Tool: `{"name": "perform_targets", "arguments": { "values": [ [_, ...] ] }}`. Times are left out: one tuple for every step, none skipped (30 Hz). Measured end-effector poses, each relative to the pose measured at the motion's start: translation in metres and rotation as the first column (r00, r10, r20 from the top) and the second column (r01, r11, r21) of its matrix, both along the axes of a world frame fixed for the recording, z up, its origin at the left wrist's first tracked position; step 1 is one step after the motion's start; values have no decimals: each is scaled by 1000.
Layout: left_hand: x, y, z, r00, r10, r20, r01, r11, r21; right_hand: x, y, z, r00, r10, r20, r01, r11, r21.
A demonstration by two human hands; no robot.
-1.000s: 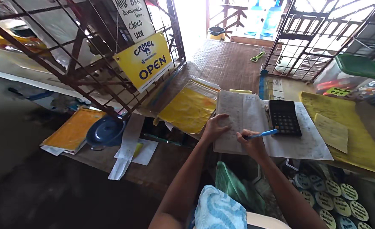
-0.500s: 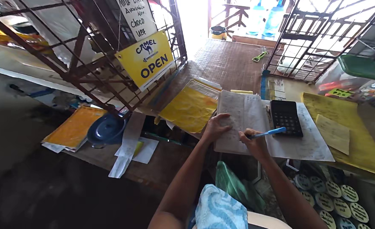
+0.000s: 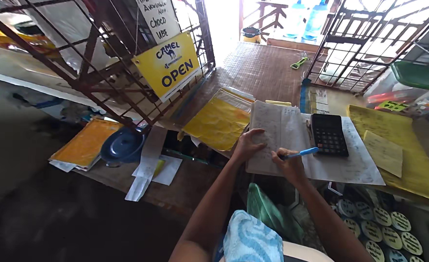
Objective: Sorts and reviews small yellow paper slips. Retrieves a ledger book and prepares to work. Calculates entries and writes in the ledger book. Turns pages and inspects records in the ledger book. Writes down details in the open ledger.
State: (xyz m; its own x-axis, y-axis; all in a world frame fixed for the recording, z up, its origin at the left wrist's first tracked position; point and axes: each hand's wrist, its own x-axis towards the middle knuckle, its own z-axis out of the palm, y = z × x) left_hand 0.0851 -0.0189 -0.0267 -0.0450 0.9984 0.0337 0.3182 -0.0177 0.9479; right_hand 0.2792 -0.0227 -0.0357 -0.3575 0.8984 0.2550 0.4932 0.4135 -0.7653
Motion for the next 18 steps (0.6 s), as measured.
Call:
{"name": "perform_targets", "arguments": {
  "values": [
    [0, 0, 0, 1000, 1, 3, -1, 1000, -2, 1, 1, -1, 1000, 1, -17, -1, 1000, 0],
    [0, 0, 1, 1000, -1, 4, 1, 1000, -6, 2, 1, -2, 999, 0, -51, 0, 1000, -1],
    [0, 0, 1, 1000, -6, -1, 5, 1000, -10, 3, 2, -2, 995, -4, -96, 3, 1000, -10],
    [0, 1, 2, 1000, -8, -4, 8, 1000, -14, 4, 2, -1, 992, -13, -127, 10, 1000, -22],
    [0, 0, 2, 1000, -8, -3, 7, 1000, -14, 5, 2, 0, 991, -19, -135, 14, 999, -35],
    [0, 0, 3, 1000, -7, 0, 7, 1000, -14, 6, 2, 1, 992, -23, -125, 19, 999, -34],
    [0, 0, 2, 1000, -7, 1, 7, 1000, -15, 6, 2, 1, 994, -24, -109, 21, 999, -25],
    [0, 0, 2, 1000, -9, -3, 8, 1000, -17, 6, 1, 1, 995, -24, -95, 22, 1000, -19],
    [0, 0, 2, 1000, -10, -4, 9, 1000, -21, 6, 1, 1, 996, -23, -86, 22, 1000, -17],
    [0, 0, 3, 1000, -8, -4, 8, 1000, -24, 6, 2, 1, 997, -21, -80, 20, 1000, -17],
    [0, 0, 2, 1000, -6, -3, 6, 1000, -24, 6, 2, 1, 997, -20, -76, 19, 1000, -16],
    [0, 0, 2, 1000, -5, -3, 5, 1000, -25, 5, 2, 0, 997, -21, -72, 20, 1000, -13],
    [0, 1, 1, 1000, -5, -4, 5, 1000, -27, 5, 2, 0, 998, -22, -63, 22, 1000, -5],
    [0, 1, 1, 1000, -5, -4, 4, 1000, -30, 4, 1, 0, 999, -24, -47, 25, 1000, 7],
    [0, 1, 1, 1000, -3, -3, 3, 1000, -30, 3, 1, 0, 999, -27, -27, 28, 999, 18],
    [0, 0, 2, 1000, -1, -6, 0, 999, -32, 3, 0, 0, 1000, -28, -11, 28, 999, 29],
    [0, 0, 2, 1000, -1, -9, 1, 1000, -30, 3, 0, 0, 1000, -30, -1, 30, 999, 37],
    [0, 0, 2, 1000, -1, -12, 1, 1000, -27, 3, 0, -1, 999, -34, 2, 34, 998, 44]
  ]
}}
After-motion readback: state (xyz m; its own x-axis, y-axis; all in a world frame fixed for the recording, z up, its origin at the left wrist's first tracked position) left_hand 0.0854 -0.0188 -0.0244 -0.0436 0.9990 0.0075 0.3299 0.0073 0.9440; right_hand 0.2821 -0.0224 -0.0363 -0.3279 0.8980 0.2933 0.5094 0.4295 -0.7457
